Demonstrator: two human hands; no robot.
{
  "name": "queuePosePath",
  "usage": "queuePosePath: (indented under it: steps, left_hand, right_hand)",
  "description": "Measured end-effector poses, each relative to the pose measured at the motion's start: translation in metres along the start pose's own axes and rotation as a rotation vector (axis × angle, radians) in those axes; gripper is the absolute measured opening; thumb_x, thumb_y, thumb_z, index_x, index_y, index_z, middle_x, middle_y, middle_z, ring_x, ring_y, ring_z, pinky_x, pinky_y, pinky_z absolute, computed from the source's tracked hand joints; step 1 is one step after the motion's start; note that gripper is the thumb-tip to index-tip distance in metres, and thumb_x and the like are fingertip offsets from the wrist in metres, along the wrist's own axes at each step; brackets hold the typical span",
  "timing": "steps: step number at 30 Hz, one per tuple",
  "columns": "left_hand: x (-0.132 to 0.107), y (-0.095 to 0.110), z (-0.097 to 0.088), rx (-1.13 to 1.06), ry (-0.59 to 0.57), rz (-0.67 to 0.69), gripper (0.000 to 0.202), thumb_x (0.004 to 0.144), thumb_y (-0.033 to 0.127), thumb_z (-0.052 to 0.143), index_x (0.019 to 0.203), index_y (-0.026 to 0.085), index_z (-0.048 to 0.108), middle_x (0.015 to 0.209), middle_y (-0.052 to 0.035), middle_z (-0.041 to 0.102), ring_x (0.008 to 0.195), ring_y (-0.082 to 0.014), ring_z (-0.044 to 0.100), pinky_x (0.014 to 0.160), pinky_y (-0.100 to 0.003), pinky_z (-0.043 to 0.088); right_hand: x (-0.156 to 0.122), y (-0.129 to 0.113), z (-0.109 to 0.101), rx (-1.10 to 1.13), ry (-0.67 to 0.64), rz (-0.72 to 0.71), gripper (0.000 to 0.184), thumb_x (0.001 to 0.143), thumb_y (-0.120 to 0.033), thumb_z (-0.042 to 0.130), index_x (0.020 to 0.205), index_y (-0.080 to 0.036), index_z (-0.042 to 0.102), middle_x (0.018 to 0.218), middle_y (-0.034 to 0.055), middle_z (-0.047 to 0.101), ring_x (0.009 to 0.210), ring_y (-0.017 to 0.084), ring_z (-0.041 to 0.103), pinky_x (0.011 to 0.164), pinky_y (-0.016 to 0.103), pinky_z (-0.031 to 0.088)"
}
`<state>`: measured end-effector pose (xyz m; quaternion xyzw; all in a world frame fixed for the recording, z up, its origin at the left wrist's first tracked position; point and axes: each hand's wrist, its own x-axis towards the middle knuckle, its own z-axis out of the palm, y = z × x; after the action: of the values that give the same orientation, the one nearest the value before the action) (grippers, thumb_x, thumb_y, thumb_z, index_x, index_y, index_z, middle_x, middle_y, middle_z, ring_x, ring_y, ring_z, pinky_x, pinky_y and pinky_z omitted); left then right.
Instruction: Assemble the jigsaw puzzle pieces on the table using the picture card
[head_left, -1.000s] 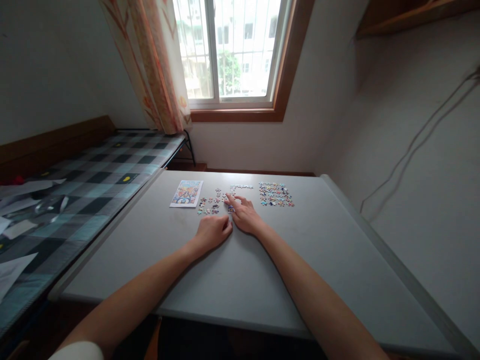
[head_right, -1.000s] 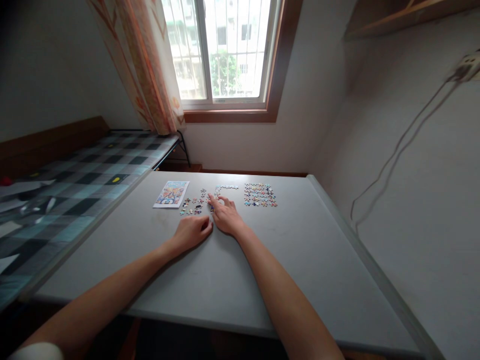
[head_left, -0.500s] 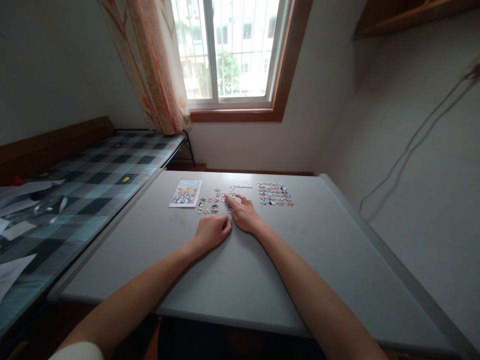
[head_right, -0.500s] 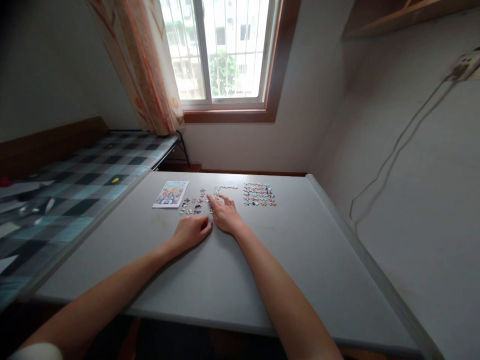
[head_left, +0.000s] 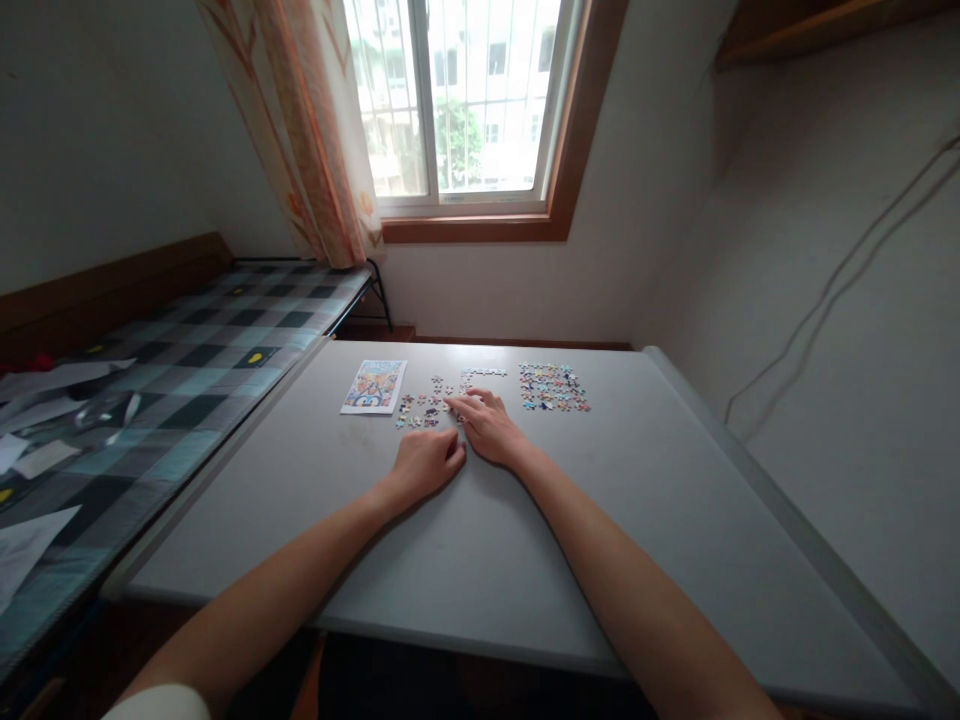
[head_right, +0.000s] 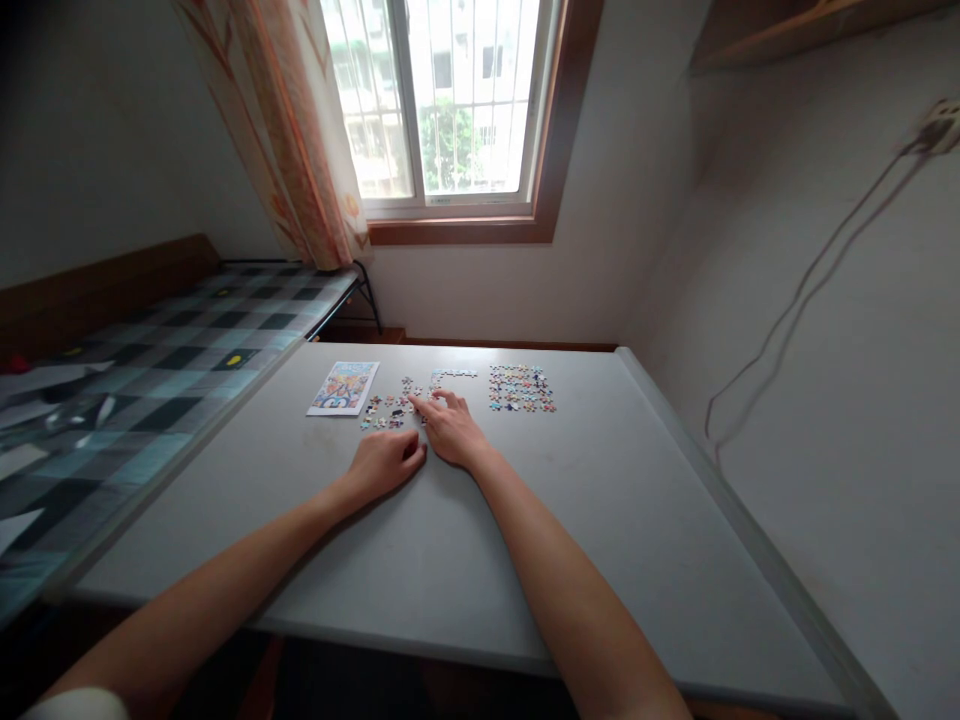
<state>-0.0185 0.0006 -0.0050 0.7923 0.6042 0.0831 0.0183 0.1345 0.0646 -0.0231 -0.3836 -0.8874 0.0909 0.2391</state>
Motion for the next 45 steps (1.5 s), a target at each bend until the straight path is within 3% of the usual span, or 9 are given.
queuePosePath:
  steps: [6,20,27,31,36,41,45]
  left_hand:
    - [0.0,0.001,-0.003,-0.012,0.009,0.018,0.034,0.088,0.039,0.035,0.08,0.021,0.063,0.075,-0.0058,0.068,0.068,-0.0184,0.061,0.063,-0.027,0.036]
    - [-0.001,0.002,-0.003,-0.03,-0.009,0.012,0.033,0.088,0.038,0.037,0.083,0.021,0.065,0.079,-0.0057,0.069,0.072,-0.019,0.062,0.067,-0.027,0.039]
    - [0.001,0.002,-0.007,-0.059,0.016,-0.096,0.028,0.085,0.038,0.042,0.09,0.022,0.064,0.077,-0.0041,0.068,0.072,-0.0178,0.062,0.065,-0.025,0.039]
    - [0.002,0.002,-0.011,-0.083,0.047,-0.163,0.033,0.085,0.043,0.042,0.106,0.025,0.061,0.078,-0.0033,0.067,0.072,-0.0183,0.062,0.065,-0.026,0.039]
    - [0.003,0.0,-0.012,-0.074,0.035,-0.205,0.036,0.084,0.044,0.045,0.11,0.025,0.061,0.081,-0.0045,0.068,0.076,-0.0195,0.062,0.068,-0.026,0.04]
    - [0.003,-0.004,-0.01,-0.086,0.051,-0.214,0.038,0.083,0.046,0.046,0.114,0.028,0.06,0.084,-0.0044,0.069,0.078,-0.0202,0.062,0.069,-0.027,0.04]
    - [0.003,-0.005,-0.011,-0.084,0.054,-0.207,0.038,0.081,0.05,0.048,0.108,0.027,0.063,0.084,-0.0044,0.069,0.08,-0.0204,0.062,0.068,-0.027,0.04]
  right_hand:
    - [-0.001,0.0,0.0,-0.034,-0.006,-0.023,0.035,0.091,-0.022,0.041,0.12,-0.03,0.059,0.131,0.002,0.051,0.124,0.027,0.029,0.099,0.047,0.028]
    - [-0.004,-0.002,-0.001,0.077,0.064,-0.085,0.023,0.09,-0.024,0.048,0.097,-0.028,0.07,0.111,0.0018,0.063,0.114,0.024,0.037,0.097,0.044,0.032]
    - [-0.003,0.003,0.0,0.105,0.165,0.005,0.038,0.087,-0.008,0.042,0.112,-0.026,0.065,0.11,0.005,0.062,0.11,0.022,0.038,0.096,0.042,0.034]
    - [-0.005,0.002,-0.002,0.055,0.126,0.034,0.035,0.084,-0.01,0.048,0.103,-0.03,0.069,0.113,0.0056,0.056,0.111,0.024,0.035,0.096,0.044,0.033]
    - [-0.007,0.001,-0.002,0.098,0.092,0.027,0.034,0.085,-0.011,0.05,0.094,-0.035,0.072,0.114,0.0037,0.054,0.112,0.024,0.034,0.097,0.045,0.032]
    - [-0.007,0.007,0.002,0.179,0.159,-0.001,0.041,0.082,-0.004,0.047,0.083,-0.035,0.074,0.111,0.0001,0.057,0.111,0.021,0.037,0.097,0.041,0.033]
    - [-0.005,0.013,0.001,0.285,0.316,0.121,0.041,0.083,-0.003,0.04,0.084,-0.026,0.074,0.095,0.0039,0.062,0.097,0.019,0.047,0.092,0.035,0.037]
